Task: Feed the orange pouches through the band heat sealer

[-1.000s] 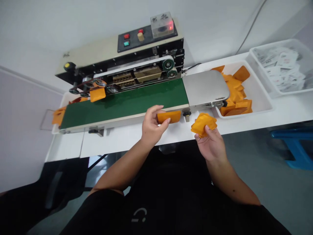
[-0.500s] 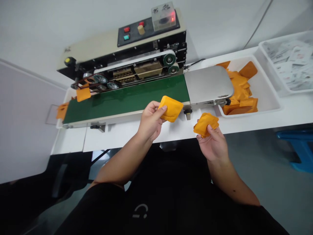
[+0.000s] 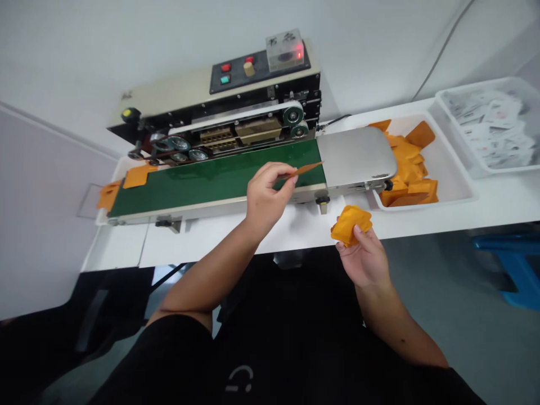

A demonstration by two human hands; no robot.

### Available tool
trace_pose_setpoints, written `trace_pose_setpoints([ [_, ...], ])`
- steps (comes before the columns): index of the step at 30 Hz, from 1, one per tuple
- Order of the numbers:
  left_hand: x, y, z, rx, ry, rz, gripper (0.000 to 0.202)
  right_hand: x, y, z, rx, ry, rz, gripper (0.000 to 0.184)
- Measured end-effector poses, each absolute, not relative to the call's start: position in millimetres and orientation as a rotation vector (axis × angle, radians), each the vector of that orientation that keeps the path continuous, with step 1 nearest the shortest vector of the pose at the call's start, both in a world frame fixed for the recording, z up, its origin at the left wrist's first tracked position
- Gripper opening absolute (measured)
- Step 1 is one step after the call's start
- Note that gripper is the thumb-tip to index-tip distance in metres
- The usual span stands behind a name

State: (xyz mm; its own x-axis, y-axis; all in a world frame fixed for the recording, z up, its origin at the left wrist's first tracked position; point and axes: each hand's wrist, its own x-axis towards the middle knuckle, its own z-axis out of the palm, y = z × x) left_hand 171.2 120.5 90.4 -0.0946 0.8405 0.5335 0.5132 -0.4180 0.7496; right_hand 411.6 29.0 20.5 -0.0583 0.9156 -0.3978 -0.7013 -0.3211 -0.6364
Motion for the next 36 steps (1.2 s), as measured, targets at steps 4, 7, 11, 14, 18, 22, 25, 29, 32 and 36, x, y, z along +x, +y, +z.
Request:
trace_pose_setpoints([
  [4, 169, 163, 99, 2.506, 1.483, 1.316, 0.020, 414, 29, 21, -0.912, -0.300, 1.682, 0.034],
  [7, 165, 195, 99, 2.681, 1.385, 1.219, 0.025, 417, 30, 23, -0.911, -0.308, 1.672, 0.032],
  [11, 160, 227, 94, 2.538, 1.303, 1.248, 0.020, 421, 32, 26, -0.922, -0.307, 1.639, 0.036],
  [14, 160, 239, 92, 2.276, 1.267, 1.327, 0.017, 423, 34, 28, -0.928, -0.287, 1.638, 0.037],
  [18, 163, 247, 94, 2.145, 1.239, 1.368, 0.026, 424, 37, 29, -0.919, -0.293, 1.632, 0.030],
  [22, 167, 252, 102, 2.240, 1.247, 1.351, 0.040, 423, 40, 31, -0.918, -0.279, 1.634, 0.032],
  [25, 167, 241, 111, 2.258, 1.313, 1.349, 0.039, 423, 40, 32, -0.918, -0.266, 1.643, 0.034],
  [29, 162, 186, 114, 2.269, 1.419, 1.242, 0.032, 424, 39, 30, -0.924, -0.288, 1.644, 0.033],
  [32, 161, 125, 101, 2.372, 1.381, 1.128, 0.028, 422, 38, 25, -0.937, -0.304, 1.641, 0.029],
  [36, 169, 67, 75, 2.654, 1.055, 0.979, 0.039, 408, 35, 19, -0.958, -0.307, 1.686, 0.033],
])
